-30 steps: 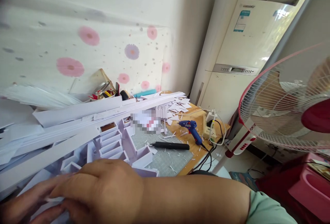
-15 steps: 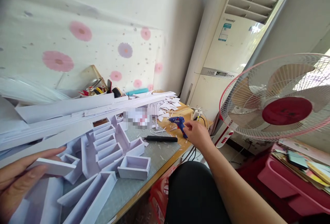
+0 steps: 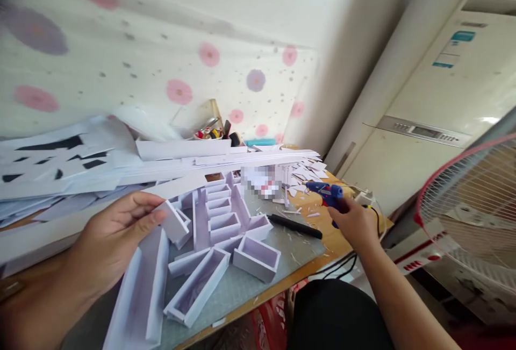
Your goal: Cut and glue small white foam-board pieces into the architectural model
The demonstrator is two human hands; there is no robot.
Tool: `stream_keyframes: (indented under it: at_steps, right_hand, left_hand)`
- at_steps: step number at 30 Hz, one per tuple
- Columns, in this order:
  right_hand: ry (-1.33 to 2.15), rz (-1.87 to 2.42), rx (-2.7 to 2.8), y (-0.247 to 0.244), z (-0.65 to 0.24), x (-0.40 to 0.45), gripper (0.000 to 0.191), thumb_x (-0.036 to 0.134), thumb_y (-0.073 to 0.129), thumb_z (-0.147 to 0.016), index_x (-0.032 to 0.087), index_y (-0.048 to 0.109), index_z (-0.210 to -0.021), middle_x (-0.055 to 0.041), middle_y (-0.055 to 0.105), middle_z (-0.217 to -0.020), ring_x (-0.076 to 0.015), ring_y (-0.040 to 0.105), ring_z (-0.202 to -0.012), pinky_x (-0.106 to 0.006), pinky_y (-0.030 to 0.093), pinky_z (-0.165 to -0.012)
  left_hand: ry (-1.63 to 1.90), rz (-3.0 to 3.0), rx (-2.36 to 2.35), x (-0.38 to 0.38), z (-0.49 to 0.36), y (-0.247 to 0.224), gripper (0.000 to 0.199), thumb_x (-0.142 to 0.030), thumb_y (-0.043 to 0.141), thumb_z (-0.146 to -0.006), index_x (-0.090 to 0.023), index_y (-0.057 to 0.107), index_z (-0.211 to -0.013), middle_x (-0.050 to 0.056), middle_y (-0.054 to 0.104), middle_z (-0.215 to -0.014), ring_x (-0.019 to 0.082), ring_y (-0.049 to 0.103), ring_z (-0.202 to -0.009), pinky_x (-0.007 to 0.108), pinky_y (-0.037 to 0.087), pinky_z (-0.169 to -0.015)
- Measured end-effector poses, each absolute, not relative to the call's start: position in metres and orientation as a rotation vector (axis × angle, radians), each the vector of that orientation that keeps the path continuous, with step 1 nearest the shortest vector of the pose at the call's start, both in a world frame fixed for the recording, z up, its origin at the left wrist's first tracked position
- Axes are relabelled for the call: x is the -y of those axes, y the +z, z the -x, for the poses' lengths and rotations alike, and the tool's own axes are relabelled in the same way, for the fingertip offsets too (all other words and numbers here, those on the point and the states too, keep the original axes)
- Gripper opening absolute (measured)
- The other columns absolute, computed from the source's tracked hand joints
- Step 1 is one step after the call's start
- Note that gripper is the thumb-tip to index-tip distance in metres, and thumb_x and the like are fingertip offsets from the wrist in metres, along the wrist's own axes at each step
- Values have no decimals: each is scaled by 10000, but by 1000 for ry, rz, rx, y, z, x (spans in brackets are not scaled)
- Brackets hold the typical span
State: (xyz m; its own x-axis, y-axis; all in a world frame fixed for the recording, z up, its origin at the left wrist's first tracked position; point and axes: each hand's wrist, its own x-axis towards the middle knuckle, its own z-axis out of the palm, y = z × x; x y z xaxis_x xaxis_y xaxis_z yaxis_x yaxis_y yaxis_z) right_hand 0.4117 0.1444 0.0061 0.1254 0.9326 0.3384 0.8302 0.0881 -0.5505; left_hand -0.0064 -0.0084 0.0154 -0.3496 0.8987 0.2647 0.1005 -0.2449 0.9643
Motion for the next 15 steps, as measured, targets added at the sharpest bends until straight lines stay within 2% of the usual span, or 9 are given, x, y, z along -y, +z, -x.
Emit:
stream_keyframes:
  at_steps: [2, 4, 6, 8, 10, 15]
  right_hand:
    - [381, 1571, 1660, 19, -400, -134, 355, 461, 615, -734, 213, 631, -988, -66, 706, -808, -229, 670, -683, -338, 550, -608]
    - [578, 1398, 1632, 34, -379, -122, 397, 487, 634, -703, 233, 619, -1007, -41, 702, -819, -214, 676, -696, -324, 563, -618]
    - [903, 1155, 1561, 48, -350, -109, 299, 375, 743, -650, 225, 654, -893, -13, 669, -719, -179, 651, -652, -280, 551, -600]
    - [1132, 910, 1486, 57, -318, -98, 273, 280, 800, -653, 222, 711, -905, 5, 662, -716, -124, 599, -576, -229, 520, -545]
    - [1301, 785, 1618, 60, -291, -90, 189, 293, 820, -693, 217, 742, -848, -2, 678, -699, -111, 595, -544, -208, 512, -513]
    - [1449, 674, 1874, 45, -257, -77, 137, 315, 795, -762, 232, 761, -865, -18, 735, -795, -124, 668, -676, -186, 561, -609]
  left_hand:
    - [1655, -1241, -1384, 8, 6, 15, 140, -328, 742, -806, -245, 679, -898, -47, 662, -780, 106, 584, -736, 176, 464, -672]
    - [1650, -1242, -1359, 8, 4, 14, 145, -334, 742, -802, -233, 686, -889, -36, 656, -772, 115, 581, -734, 193, 469, -676]
    - [1640, -1238, -1319, 8, 4, 13, 143, -331, 746, -797, -223, 692, -874, -28, 654, -764, 117, 575, -723, 203, 472, -675]
    - [1624, -1220, -1281, 9, 5, 12, 127, -317, 746, -804, -223, 695, -873, -28, 652, -757, 106, 565, -699, 194, 468, -657]
    - [1611, -1193, -1251, 9, 5, 12, 116, -307, 750, -808, -234, 694, -880, -38, 648, -738, 91, 566, -674, 179, 469, -640]
    - [1566, -1132, -1173, 10, 4, 14, 190, -315, 783, -787, -266, 679, -938, -63, 652, -706, 65, 582, -600, 151, 476, -577]
